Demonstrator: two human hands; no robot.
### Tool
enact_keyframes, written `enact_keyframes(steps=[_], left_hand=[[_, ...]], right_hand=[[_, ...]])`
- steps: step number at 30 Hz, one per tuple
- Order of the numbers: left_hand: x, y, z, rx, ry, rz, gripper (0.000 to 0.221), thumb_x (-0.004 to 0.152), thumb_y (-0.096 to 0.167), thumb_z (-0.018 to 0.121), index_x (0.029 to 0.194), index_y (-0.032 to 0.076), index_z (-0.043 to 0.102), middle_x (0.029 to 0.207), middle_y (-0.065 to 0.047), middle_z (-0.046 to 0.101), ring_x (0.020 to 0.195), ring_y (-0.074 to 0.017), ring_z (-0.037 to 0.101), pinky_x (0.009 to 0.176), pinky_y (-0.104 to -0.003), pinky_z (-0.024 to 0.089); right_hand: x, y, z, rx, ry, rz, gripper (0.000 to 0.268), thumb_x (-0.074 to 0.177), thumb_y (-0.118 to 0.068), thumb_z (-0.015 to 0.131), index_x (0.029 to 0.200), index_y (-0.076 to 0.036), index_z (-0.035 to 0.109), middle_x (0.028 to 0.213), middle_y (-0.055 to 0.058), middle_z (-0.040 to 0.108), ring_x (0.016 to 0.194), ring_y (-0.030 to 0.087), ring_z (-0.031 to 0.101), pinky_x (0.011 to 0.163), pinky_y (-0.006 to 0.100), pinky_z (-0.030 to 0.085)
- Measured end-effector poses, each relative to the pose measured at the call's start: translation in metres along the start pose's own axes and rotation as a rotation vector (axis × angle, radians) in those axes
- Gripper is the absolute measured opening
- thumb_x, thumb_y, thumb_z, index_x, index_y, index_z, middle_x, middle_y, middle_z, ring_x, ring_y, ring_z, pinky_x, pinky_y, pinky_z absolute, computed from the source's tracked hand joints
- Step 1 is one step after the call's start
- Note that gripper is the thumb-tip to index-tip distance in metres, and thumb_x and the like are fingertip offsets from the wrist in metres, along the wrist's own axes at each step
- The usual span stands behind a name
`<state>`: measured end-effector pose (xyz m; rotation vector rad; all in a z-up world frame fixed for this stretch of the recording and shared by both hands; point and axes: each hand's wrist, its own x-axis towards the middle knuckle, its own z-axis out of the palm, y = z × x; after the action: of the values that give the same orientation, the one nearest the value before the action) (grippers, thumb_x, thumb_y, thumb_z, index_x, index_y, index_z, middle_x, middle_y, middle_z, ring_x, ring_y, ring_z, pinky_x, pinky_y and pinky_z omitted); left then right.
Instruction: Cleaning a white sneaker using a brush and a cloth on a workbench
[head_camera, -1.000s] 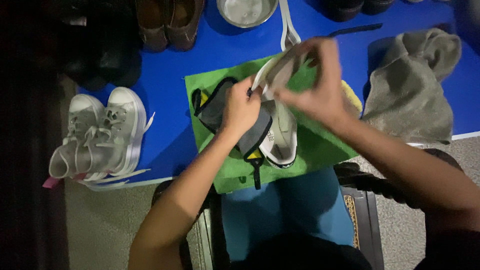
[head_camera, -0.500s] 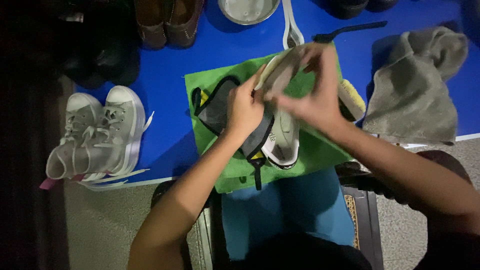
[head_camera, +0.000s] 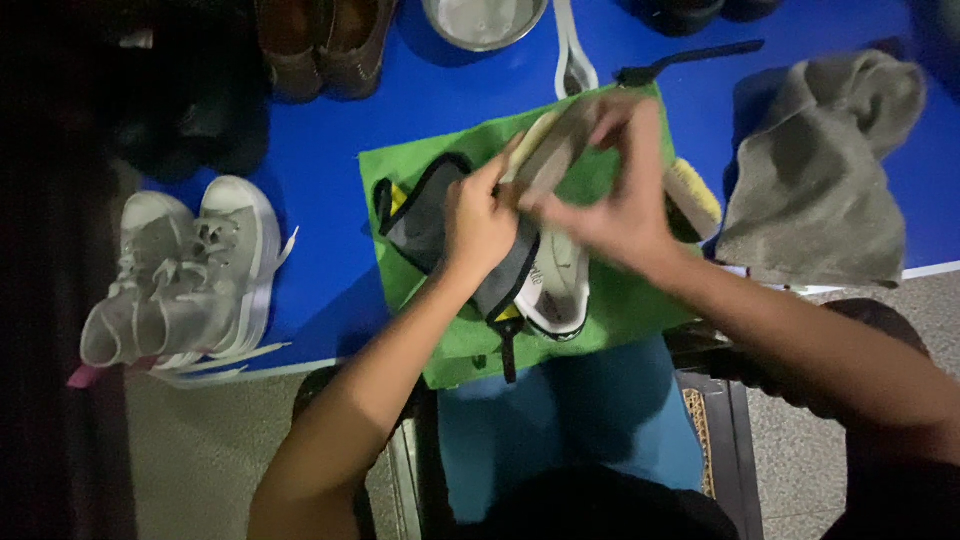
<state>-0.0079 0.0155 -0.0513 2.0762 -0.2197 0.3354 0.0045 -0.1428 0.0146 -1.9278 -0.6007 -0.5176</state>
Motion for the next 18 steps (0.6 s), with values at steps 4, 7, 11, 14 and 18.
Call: enact_keyframes(steps=[4, 7, 11, 14, 18], left_hand=[[-0.004, -0.001, 0.0, -0.067, -0.037, -0.086, 0.051, 0.076, 0.009, 0.052, 0.125, 0.017, 0.055, 0.116, -0.01, 0.066, 0.101, -0.0185, 0.062, 0.081, -0.03, 0.049], [-0.004, -0.011, 0.002, -0.039, -0.013, -0.027, 0.058, 0.071, -0.001, 0.049, 0.127, 0.015, 0.053, 0.119, -0.015, 0.063, 0.108, -0.0318, 0.063, 0.082, -0.035, 0.05], [-0.007, -0.01, 0.001, -0.097, -0.025, -0.028, 0.058, 0.072, -0.003, 0.045, 0.127, 0.011, 0.053, 0.122, -0.016, 0.061, 0.114, -0.0263, 0.061, 0.084, -0.03, 0.049], [-0.002, -0.015, 0.009, -0.116, -0.001, 0.014, 0.053, 0.074, -0.006, 0.046, 0.125, 0.005, 0.054, 0.124, -0.015, 0.06, 0.117, -0.0256, 0.059, 0.095, -0.032, 0.047], [-0.005, -0.007, 0.001, -0.138, -0.031, -0.099, 0.058, 0.068, 0.025, 0.074, 0.121, 0.01, 0.058, 0.108, -0.014, 0.069, 0.087, -0.0036, 0.052, 0.072, -0.028, 0.05]], right_hand=[[-0.003, -0.002, -0.001, 0.02, -0.09, -0.045, 0.061, 0.071, -0.039, 0.08, 0.097, -0.003, 0.038, 0.101, 0.011, 0.041, 0.092, 0.023, 0.041, 0.077, 0.034, 0.035], [-0.004, 0.001, 0.003, 0.002, -0.056, -0.034, 0.06, 0.072, -0.04, 0.079, 0.096, -0.005, 0.037, 0.1, 0.009, 0.04, 0.088, 0.021, 0.039, 0.073, 0.033, 0.033], [-0.002, 0.002, -0.004, 0.06, -0.114, -0.071, 0.06, 0.069, -0.037, 0.083, 0.094, -0.005, 0.038, 0.1, 0.01, 0.042, 0.09, 0.022, 0.039, 0.076, 0.034, 0.032], [0.001, 0.006, 0.0, -0.048, -0.023, -0.013, 0.058, 0.073, -0.038, 0.079, 0.095, -0.005, 0.037, 0.098, 0.008, 0.039, 0.083, 0.02, 0.035, 0.069, 0.032, 0.033], [-0.004, -0.002, -0.002, 0.133, -0.177, -0.003, 0.063, 0.069, -0.037, 0.081, 0.097, -0.003, 0.036, 0.104, 0.009, 0.04, 0.09, 0.018, 0.038, 0.075, 0.029, 0.036]])
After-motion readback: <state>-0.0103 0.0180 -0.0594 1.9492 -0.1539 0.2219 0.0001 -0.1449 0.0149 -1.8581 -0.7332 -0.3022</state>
